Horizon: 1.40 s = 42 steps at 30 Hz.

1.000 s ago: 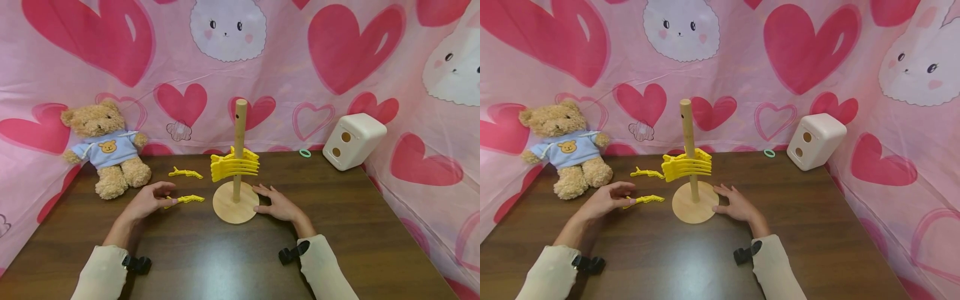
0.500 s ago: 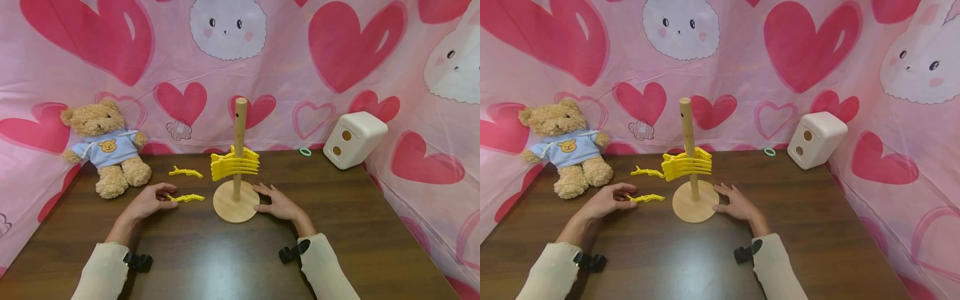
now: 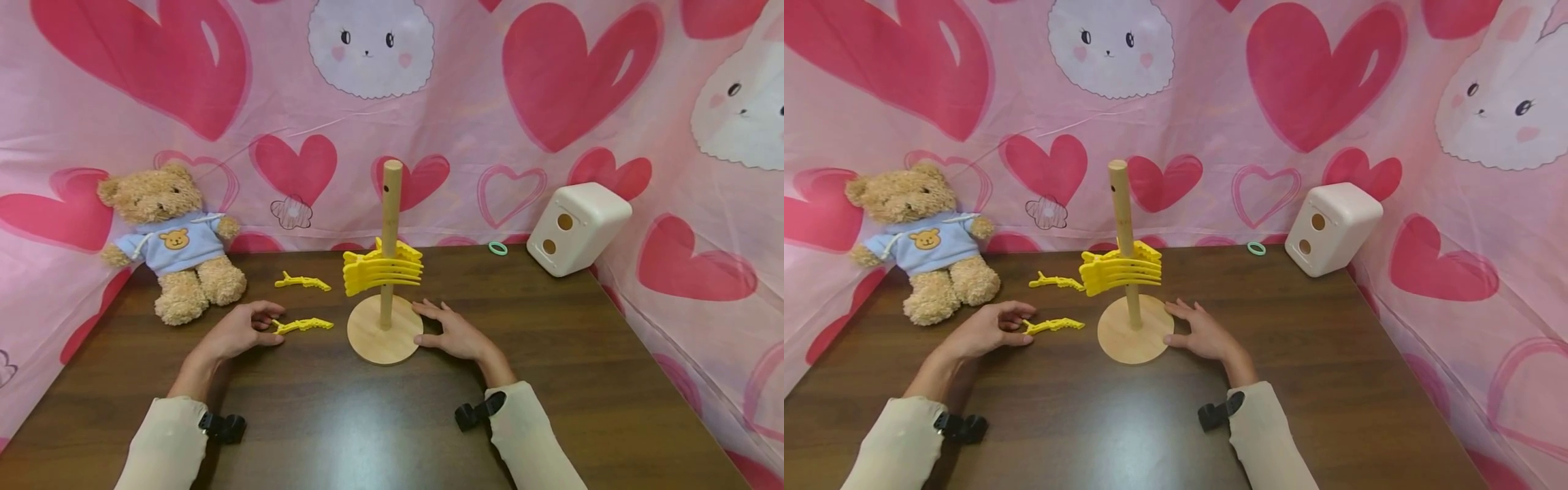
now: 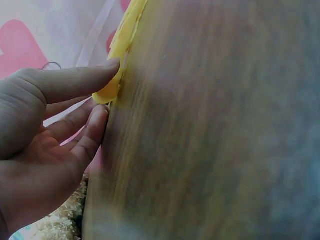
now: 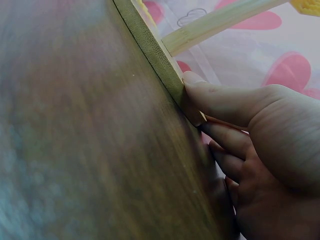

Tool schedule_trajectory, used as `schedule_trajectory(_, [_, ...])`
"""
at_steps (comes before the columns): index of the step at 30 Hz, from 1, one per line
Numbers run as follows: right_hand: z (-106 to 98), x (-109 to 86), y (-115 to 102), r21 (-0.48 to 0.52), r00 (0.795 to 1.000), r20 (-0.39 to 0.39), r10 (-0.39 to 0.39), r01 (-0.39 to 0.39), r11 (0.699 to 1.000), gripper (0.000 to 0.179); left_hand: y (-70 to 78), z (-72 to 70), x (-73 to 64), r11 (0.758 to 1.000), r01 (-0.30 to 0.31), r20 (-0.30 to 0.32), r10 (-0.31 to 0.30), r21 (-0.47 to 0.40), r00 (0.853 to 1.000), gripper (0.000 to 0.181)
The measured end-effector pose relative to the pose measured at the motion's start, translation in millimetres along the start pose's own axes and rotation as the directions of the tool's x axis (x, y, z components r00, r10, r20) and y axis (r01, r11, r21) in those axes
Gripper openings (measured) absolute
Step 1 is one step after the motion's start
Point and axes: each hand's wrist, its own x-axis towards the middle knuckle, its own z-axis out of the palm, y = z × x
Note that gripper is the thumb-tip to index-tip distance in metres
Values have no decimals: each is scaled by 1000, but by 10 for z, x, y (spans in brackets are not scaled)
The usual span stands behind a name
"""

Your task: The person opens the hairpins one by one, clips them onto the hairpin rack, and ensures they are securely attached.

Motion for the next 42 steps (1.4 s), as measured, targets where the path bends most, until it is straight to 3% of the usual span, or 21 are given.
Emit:
schedule_trajectory(10, [10,-3,-7,8,1000,1,5,-5,1000,70,-1,-18,2,999,3,-27,-2,33,1000,32])
schedule_trajectory(19, [4,-6,-1,4,1000,-2,8,-8,1000,70,60,-22,15,997,-28,-138,38,68,990,35])
schedule_trajectory(27, [11,-5,10,0,1000,-5,1,-1,1000,70,162,-1,22,996,-74,-261,84,48,962,38])
schedule_trajectory(42, [7,0,10,-4,1000,-2,-5,5,1000,70,427,44,8,984,-169,-447,130,-48,885,39])
